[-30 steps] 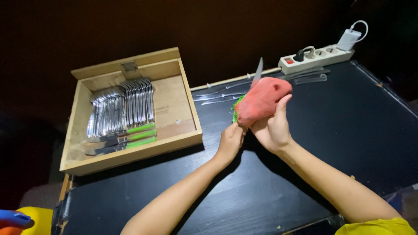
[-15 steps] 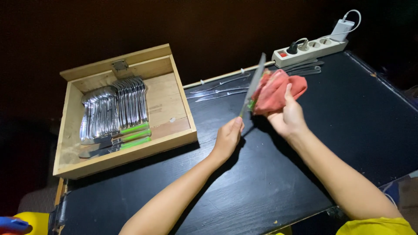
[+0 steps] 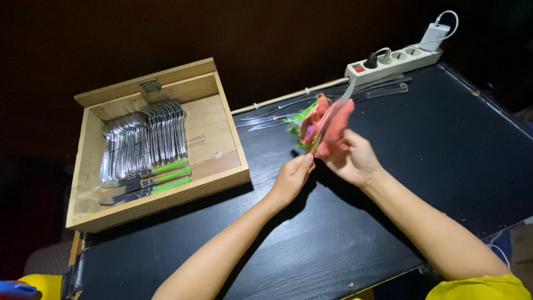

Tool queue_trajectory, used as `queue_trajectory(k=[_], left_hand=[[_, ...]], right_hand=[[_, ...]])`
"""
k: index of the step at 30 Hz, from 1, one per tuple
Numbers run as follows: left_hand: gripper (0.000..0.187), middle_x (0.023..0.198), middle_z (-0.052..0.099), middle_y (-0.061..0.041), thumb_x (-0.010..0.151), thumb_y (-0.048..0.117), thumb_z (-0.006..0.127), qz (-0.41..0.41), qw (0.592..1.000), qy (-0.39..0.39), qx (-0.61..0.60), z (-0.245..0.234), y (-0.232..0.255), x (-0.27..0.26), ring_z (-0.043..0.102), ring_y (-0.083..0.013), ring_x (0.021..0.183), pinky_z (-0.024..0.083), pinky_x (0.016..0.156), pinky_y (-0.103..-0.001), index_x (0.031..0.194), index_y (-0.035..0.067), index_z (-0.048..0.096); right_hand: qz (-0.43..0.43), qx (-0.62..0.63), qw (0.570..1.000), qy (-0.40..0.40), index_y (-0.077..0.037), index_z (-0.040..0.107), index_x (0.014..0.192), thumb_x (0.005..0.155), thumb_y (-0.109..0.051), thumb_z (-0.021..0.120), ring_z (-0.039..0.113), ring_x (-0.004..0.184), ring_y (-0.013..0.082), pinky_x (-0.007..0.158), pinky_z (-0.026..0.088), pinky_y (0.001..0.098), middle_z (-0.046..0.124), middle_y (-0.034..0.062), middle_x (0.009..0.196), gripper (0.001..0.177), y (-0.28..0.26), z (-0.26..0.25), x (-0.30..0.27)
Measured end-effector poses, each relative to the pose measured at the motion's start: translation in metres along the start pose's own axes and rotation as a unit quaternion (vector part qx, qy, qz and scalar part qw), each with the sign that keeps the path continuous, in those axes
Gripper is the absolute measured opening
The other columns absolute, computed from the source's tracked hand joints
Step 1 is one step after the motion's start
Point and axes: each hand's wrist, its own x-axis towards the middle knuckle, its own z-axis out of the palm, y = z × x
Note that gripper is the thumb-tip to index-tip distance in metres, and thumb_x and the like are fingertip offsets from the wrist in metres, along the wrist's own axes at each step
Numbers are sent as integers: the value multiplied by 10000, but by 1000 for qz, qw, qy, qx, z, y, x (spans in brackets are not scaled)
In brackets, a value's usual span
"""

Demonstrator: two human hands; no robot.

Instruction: Cleaning metal knives with a cloth and organizing them into a wooden storage box.

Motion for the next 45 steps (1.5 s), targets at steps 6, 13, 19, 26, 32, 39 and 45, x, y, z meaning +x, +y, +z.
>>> queue_trajectory(k=[6, 13, 19, 26, 32, 39, 45], left_hand=[[448, 568, 629, -56, 1084, 290, 538, 11, 1000, -7, 12, -3, -36, 5, 524, -101, 658, 517, 673, -315, 709, 70, 645], [373, 809, 753, -111, 1099, 310, 532, 20, 1000, -17, -7, 8, 2, -5, 623, -94, 852, 563, 821, -395, 958, 45, 753], [475, 519, 523, 56, 1095, 343, 518, -13, 997, 4, -77, 10, -16, 4, 522, -48, 533, 448, 477, -178, 680, 139, 628], [456, 631, 623, -48, 1092, 367, 537, 28, 1000, 2, -12, 11, -9, -1, 524, -108, 708, 512, 666, -342, 760, 74, 649], [413, 713, 679, -30, 1101, 342, 541, 47, 999, -11, -11, 19, 1, 2, 536, -76, 794, 546, 758, -349, 843, 62, 702], [405, 748, 697, -27, 1108, 340, 532, 56, 998, -13, -10, 18, 3, 6, 538, -70, 820, 549, 778, -352, 875, 65, 717], [400, 776, 711, -24, 1113, 338, 526, 56, 998, -20, -10, 15, -1, 4, 540, -66, 840, 551, 794, -354, 900, 67, 728]], right_hand=[[-140, -182, 971, 68, 105, 617, 1056, 954, -62, 651, 731, 597, 318, 531, 630, 438, 692, 249, 780, 198, 38, -54, 31], [-233, -160, 946, 157, 19, 581, 1108, 999, -136, 683, 736, 673, 239, 591, 651, 404, 695, 177, 837, 215, -7, -25, 22], [-217, -222, 933, 182, -33, 566, 992, 1056, -191, 573, 643, 545, 115, 507, 563, 254, 665, 96, 700, 170, 44, -31, 27], [-239, -243, 923, 177, 5, 576, 1037, 1032, -110, 543, 668, 575, 134, 545, 586, 267, 666, 108, 718, 120, 8, -33, 32], [-271, -192, 924, 191, -8, 577, 1082, 1039, -85, 530, 698, 617, 156, 599, 619, 294, 671, 118, 751, 100, -17, -44, 35], [-269, -188, 927, 183, -30, 590, 1081, 1027, -98, 575, 712, 641, 149, 614, 626, 290, 686, 112, 774, 88, -20, -36, 36], [-265, -184, 928, 186, -47, 600, 1079, 1018, -108, 612, 724, 661, 144, 627, 632, 287, 698, 106, 792, 87, -16, -35, 33]])
